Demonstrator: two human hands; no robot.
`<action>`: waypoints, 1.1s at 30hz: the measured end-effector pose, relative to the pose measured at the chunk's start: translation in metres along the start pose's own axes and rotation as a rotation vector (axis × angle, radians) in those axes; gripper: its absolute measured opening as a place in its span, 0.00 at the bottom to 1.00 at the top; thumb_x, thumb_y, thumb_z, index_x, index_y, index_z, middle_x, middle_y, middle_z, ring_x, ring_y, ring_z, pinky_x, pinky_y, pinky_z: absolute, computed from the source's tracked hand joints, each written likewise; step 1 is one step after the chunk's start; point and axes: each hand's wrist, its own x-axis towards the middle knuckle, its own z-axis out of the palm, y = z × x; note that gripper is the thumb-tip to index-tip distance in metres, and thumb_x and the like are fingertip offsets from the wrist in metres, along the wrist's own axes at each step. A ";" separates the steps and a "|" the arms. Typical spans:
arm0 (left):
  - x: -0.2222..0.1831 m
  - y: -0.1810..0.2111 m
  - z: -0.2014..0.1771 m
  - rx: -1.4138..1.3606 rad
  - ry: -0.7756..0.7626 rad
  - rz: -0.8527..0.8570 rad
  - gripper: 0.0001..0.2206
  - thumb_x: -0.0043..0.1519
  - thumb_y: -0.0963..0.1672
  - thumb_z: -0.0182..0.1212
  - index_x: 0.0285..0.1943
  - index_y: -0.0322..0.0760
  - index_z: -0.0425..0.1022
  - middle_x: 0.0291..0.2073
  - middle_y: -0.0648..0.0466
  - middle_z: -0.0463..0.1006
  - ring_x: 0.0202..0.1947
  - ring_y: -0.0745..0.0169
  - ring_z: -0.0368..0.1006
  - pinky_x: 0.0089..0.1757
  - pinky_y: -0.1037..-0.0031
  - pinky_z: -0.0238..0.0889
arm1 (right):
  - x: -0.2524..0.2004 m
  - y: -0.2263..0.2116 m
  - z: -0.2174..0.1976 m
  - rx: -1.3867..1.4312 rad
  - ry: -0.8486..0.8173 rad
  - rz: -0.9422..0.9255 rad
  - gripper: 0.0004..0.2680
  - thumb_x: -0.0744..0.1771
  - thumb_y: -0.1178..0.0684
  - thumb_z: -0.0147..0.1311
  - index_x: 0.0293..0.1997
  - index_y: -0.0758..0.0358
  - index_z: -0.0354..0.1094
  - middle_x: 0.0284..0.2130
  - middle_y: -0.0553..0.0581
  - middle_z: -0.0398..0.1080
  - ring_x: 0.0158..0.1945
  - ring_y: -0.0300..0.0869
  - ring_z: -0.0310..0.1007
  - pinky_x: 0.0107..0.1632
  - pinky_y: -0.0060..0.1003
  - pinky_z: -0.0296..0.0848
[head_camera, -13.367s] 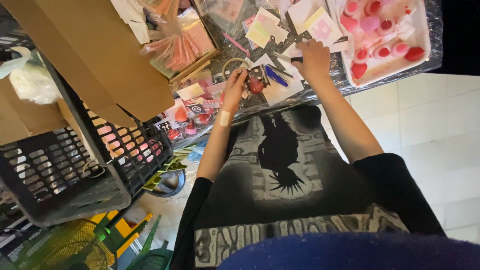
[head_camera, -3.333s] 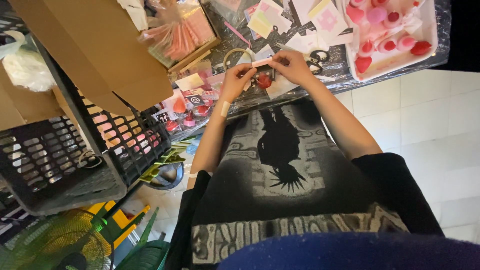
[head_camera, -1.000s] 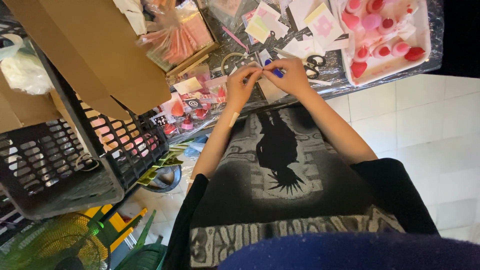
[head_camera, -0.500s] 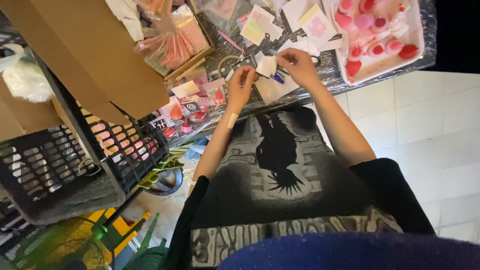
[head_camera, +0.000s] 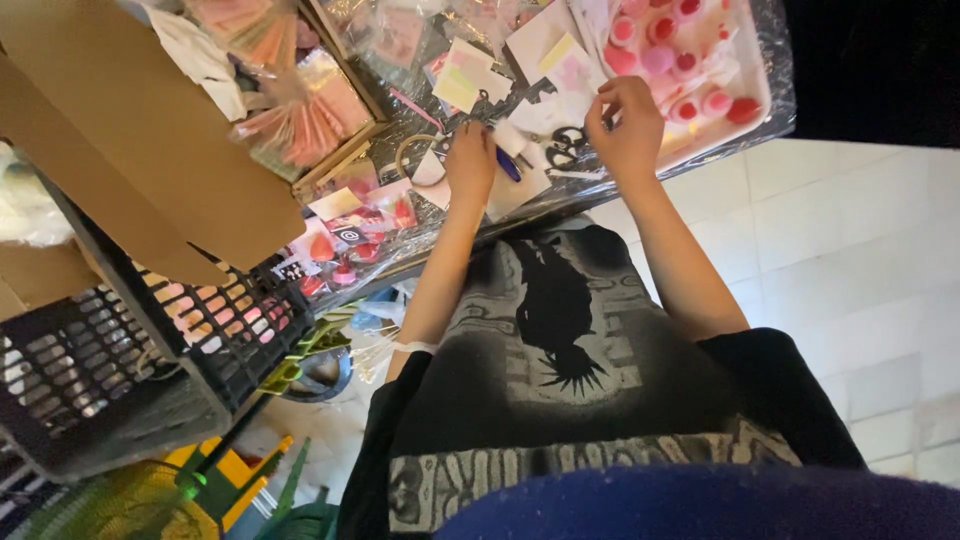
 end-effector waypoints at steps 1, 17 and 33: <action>-0.001 0.016 -0.014 -0.001 0.006 -0.010 0.05 0.64 0.44 0.63 0.44 0.38 0.77 0.38 0.47 0.80 0.36 0.52 0.76 0.36 0.66 0.67 | 0.000 -0.006 -0.003 0.001 -0.009 -0.006 0.04 0.67 0.62 0.61 0.38 0.65 0.68 0.41 0.58 0.75 0.33 0.40 0.74 0.34 0.34 0.72; -0.035 0.059 -0.019 -1.070 -0.010 -0.417 0.09 0.65 0.42 0.67 0.48 0.28 0.82 0.35 0.56 0.84 0.34 0.74 0.75 0.36 0.81 0.67 | -0.007 -0.032 0.028 -0.257 -0.143 -0.654 0.10 0.62 0.58 0.69 0.44 0.56 0.74 0.44 0.49 0.73 0.34 0.41 0.71 0.36 0.38 0.69; -0.028 0.060 -0.106 -0.421 0.106 -0.414 0.16 0.63 0.45 0.64 0.59 0.35 0.75 0.39 0.52 0.81 0.29 0.62 0.77 0.34 0.71 0.68 | 0.012 0.071 0.082 0.414 -0.619 0.344 0.06 0.68 0.55 0.64 0.44 0.67 0.75 0.32 0.50 0.75 0.33 0.32 0.71 0.37 0.28 0.69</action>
